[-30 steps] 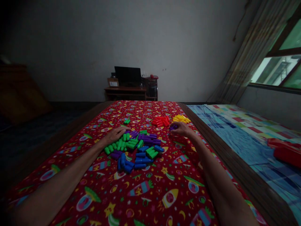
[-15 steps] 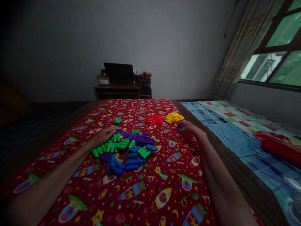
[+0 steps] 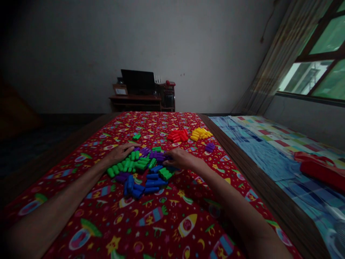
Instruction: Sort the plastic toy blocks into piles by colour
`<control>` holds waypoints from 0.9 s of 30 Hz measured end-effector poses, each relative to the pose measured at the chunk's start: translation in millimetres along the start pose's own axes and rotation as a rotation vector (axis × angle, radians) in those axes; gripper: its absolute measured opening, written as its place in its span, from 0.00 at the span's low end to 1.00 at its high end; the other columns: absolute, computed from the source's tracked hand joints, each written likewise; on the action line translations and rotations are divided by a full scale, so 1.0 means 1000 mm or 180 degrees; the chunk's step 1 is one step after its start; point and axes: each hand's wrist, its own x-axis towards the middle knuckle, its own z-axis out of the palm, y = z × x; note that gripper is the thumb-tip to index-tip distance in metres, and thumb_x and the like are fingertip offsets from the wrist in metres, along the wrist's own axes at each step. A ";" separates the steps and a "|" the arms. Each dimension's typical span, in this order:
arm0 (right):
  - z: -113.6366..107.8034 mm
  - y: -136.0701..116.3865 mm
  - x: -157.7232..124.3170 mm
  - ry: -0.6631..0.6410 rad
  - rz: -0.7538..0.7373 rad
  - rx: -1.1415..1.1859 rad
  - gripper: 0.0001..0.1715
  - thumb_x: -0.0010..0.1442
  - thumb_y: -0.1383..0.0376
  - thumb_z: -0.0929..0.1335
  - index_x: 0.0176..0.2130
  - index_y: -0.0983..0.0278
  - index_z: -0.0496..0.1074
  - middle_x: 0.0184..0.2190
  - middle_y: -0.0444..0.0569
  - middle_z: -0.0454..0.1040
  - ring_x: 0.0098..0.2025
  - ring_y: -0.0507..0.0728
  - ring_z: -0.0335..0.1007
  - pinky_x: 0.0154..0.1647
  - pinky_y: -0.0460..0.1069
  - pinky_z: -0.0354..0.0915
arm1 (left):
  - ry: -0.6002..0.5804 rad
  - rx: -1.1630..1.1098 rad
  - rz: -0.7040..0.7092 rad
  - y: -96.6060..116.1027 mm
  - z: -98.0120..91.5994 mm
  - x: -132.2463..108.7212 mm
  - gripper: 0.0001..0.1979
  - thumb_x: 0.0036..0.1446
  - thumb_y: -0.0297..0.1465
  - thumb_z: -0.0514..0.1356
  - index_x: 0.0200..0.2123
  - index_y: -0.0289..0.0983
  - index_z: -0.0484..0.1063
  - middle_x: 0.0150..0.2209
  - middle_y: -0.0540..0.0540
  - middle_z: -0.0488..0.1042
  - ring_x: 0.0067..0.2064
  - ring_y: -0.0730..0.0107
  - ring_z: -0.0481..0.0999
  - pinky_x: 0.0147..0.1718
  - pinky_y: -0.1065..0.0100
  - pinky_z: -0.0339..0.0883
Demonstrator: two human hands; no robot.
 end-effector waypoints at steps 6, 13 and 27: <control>0.010 -0.003 0.000 0.0046 0.0344 -0.0047 0.20 0.54 0.70 0.70 0.48 0.65 0.74 0.40 0.52 0.77 0.40 0.56 0.72 0.38 0.46 0.62 | 0.0027 -0.0066 0.0042 -0.004 0.002 0.002 0.37 0.53 0.59 0.44 0.41 0.36 0.78 0.47 0.38 0.78 0.51 0.54 0.75 0.55 0.58 0.65; -0.006 0.011 -0.001 -0.0079 0.0638 -0.0091 0.21 0.49 0.71 0.71 0.45 0.65 0.77 0.34 0.48 0.78 0.34 0.53 0.70 0.33 0.44 0.61 | 0.0055 -0.0065 0.0079 -0.007 0.003 0.002 0.35 0.54 0.57 0.45 0.42 0.37 0.78 0.47 0.39 0.78 0.51 0.54 0.75 0.54 0.57 0.65; -0.057 0.120 -0.061 0.0483 0.2364 -0.1203 0.17 0.56 0.68 0.67 0.45 0.64 0.78 0.40 0.53 0.79 0.41 0.57 0.74 0.37 0.45 0.63 | 0.0086 -0.0063 0.0055 -0.009 0.003 0.003 0.30 0.55 0.52 0.47 0.42 0.38 0.78 0.48 0.41 0.78 0.50 0.56 0.75 0.53 0.59 0.67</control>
